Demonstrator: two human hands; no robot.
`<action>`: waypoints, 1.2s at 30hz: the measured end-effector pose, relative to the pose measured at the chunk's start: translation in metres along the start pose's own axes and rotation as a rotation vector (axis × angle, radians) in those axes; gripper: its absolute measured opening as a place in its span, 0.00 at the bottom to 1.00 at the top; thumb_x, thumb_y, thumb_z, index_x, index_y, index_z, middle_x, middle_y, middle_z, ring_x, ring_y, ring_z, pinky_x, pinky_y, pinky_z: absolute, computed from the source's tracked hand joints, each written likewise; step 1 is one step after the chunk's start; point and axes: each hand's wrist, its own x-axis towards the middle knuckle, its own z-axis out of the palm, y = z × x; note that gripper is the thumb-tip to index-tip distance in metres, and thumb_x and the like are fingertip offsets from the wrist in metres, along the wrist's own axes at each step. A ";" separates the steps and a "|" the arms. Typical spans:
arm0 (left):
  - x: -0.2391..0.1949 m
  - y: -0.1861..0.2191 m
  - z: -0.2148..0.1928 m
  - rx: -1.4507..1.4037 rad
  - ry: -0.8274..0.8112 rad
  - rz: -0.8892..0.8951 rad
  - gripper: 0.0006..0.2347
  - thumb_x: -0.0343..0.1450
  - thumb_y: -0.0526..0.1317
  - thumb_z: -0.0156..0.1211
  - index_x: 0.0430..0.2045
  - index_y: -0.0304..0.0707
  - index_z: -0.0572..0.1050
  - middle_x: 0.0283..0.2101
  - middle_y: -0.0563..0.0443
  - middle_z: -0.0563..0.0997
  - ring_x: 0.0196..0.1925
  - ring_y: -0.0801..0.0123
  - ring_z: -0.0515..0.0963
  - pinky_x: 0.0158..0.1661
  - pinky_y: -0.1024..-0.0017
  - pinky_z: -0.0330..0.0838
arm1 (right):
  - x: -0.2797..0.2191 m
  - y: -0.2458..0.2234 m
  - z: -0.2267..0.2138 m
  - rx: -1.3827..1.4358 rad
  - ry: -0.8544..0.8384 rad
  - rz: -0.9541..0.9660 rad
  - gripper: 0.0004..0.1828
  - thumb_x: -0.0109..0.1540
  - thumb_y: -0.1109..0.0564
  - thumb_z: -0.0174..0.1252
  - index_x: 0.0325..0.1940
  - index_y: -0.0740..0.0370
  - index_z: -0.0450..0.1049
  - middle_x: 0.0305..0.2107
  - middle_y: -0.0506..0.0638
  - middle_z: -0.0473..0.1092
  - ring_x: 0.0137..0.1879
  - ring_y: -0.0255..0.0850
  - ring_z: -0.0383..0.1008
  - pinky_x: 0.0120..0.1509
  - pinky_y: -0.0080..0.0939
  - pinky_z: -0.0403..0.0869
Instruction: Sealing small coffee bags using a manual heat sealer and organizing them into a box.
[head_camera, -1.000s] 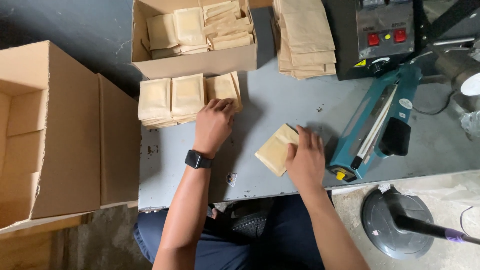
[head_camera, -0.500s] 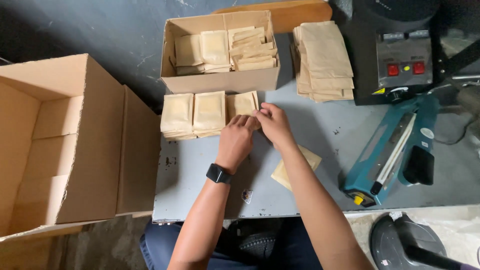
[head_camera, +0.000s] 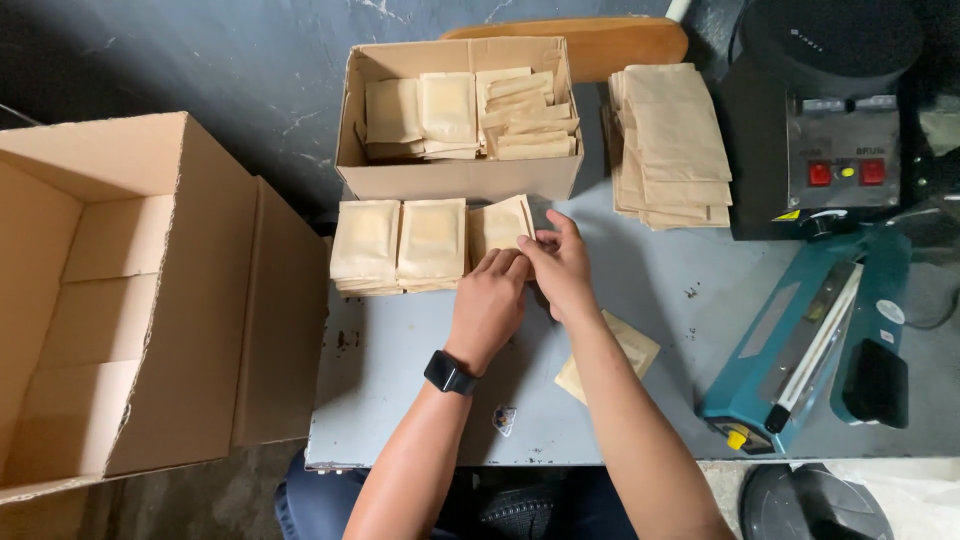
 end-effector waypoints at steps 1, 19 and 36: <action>0.000 0.002 0.000 -0.003 -0.002 -0.002 0.03 0.66 0.34 0.56 0.30 0.43 0.74 0.38 0.53 0.79 0.47 0.60 0.81 0.42 0.70 0.78 | -0.001 -0.001 0.000 -0.003 0.001 0.003 0.39 0.61 0.54 0.67 0.72 0.63 0.60 0.51 0.66 0.69 0.56 0.52 0.75 0.51 0.51 0.80; 0.011 0.042 -0.021 -0.902 0.125 -0.530 0.27 0.58 0.28 0.67 0.53 0.26 0.67 0.50 0.34 0.72 0.51 0.41 0.79 0.48 0.59 0.82 | -0.030 -0.024 -0.016 0.080 0.157 -0.290 0.15 0.61 0.58 0.66 0.53 0.54 0.79 0.42 0.46 0.79 0.42 0.28 0.71 0.48 0.30 0.72; 0.012 0.038 -0.030 -1.136 0.117 -0.601 0.28 0.63 0.33 0.69 0.56 0.23 0.65 0.54 0.29 0.70 0.59 0.37 0.75 0.50 0.49 0.80 | -0.032 -0.028 -0.020 0.206 0.051 -0.134 0.13 0.61 0.58 0.67 0.49 0.57 0.81 0.34 0.46 0.72 0.44 0.32 0.72 0.51 0.33 0.75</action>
